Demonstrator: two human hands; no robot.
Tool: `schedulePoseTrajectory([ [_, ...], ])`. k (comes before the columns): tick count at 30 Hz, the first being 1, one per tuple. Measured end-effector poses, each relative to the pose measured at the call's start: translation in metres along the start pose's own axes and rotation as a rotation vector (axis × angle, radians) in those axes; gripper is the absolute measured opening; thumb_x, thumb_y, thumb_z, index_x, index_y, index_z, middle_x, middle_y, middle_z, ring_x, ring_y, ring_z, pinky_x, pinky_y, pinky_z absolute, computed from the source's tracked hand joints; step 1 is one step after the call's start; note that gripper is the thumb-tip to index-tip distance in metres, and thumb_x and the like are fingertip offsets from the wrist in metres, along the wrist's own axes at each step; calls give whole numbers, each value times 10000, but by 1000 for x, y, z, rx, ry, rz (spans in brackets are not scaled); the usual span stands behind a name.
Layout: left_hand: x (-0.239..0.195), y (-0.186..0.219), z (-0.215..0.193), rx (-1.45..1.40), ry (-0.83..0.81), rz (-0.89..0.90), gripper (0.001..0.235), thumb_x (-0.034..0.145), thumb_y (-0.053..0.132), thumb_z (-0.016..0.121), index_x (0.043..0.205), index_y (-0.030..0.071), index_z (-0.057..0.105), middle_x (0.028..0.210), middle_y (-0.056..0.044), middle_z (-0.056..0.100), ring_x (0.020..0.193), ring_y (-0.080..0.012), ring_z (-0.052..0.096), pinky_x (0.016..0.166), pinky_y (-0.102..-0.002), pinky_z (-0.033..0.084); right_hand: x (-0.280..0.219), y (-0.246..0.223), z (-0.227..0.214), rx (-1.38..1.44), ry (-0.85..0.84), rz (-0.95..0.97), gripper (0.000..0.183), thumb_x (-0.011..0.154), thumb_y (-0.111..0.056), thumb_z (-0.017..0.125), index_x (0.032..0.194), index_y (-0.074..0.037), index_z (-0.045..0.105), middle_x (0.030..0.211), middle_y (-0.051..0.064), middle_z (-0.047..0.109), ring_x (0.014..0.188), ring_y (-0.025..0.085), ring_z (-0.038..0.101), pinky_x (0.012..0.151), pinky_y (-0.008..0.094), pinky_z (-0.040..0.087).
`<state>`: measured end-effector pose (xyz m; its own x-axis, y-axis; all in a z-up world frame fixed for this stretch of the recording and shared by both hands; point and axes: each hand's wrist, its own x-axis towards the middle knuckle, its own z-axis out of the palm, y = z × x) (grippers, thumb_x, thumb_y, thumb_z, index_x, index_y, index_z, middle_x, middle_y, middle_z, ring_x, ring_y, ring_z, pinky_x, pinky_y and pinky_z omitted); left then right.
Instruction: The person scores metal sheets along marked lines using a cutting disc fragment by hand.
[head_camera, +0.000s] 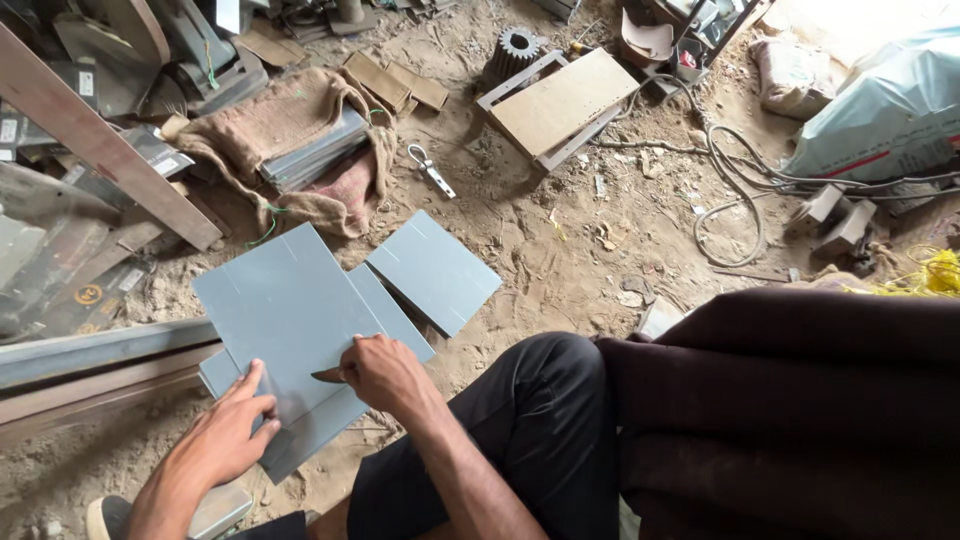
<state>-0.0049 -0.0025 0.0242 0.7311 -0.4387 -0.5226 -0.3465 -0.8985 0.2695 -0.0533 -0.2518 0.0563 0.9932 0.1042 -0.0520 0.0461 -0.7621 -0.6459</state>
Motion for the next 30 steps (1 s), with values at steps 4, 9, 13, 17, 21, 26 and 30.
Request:
schedulePoseTrajectory([
  [4, -1, 0, -1, -13, -13, -25, 274, 925, 339, 684, 1103, 134, 722, 1717, -113, 118, 1555, -269, 264, 1221, -416, 375, 0, -3, -1, 4, -34, 29, 108, 911, -96, 700, 948, -89, 801, 776, 120, 745, 644, 260, 693, 607, 400, 561],
  [9, 0, 1, -2, 8, -30, -27, 248, 929, 356, 685, 1076, 163, 738, 1718, -102, 97, 1569, -256, 238, 1236, -436, 358, 1, 0, 2, -13, -42, 42, 113, 921, -97, 696, 940, -83, 806, 763, 108, 744, 599, 239, 678, 565, 390, 550],
  [13, -1, 4, -4, 4, -30, -49, 244, 931, 361, 679, 1079, 175, 736, 1722, -86, 99, 1576, -245, 235, 1231, -449, 369, 1, 1, 5, -20, -30, 42, 119, 940, -99, 684, 944, -72, 799, 724, 103, 732, 571, 230, 669, 545, 380, 548],
  [17, -4, 7, -7, 20, -48, -55, 239, 946, 372, 663, 1062, 177, 739, 1729, -78, 92, 1576, -247, 234, 1242, -445, 362, 2, 2, 7, -46, -65, 71, 134, 957, -108, 665, 941, -84, 796, 709, 93, 731, 550, 222, 664, 516, 380, 536],
  [21, -7, 10, -11, 8, -72, -84, 244, 959, 379, 649, 1069, 178, 730, 1735, -53, 78, 1585, -228, 221, 1237, -452, 367, 0, 3, 7, -39, -13, 11, 123, 929, -102, 688, 906, -86, 808, 695, 101, 731, 555, 214, 651, 533, 376, 529],
  [26, -4, 8, -8, 20, -68, -73, 243, 957, 378, 656, 1072, 178, 732, 1731, -69, 76, 1583, -239, 212, 1247, -449, 349, 1, 1, 5, -49, -49, 46, 121, 951, -120, 688, 930, -87, 802, 683, 98, 721, 543, 226, 654, 528, 384, 530],
  [30, -3, 4, -4, 15, -43, -40, 248, 946, 374, 664, 1057, 165, 737, 1726, -91, 83, 1579, -248, 216, 1242, -438, 360, 1, 1, 6, -29, -47, 53, 110, 936, -119, 697, 942, -89, 803, 690, 98, 721, 546, 232, 659, 530, 385, 535],
])
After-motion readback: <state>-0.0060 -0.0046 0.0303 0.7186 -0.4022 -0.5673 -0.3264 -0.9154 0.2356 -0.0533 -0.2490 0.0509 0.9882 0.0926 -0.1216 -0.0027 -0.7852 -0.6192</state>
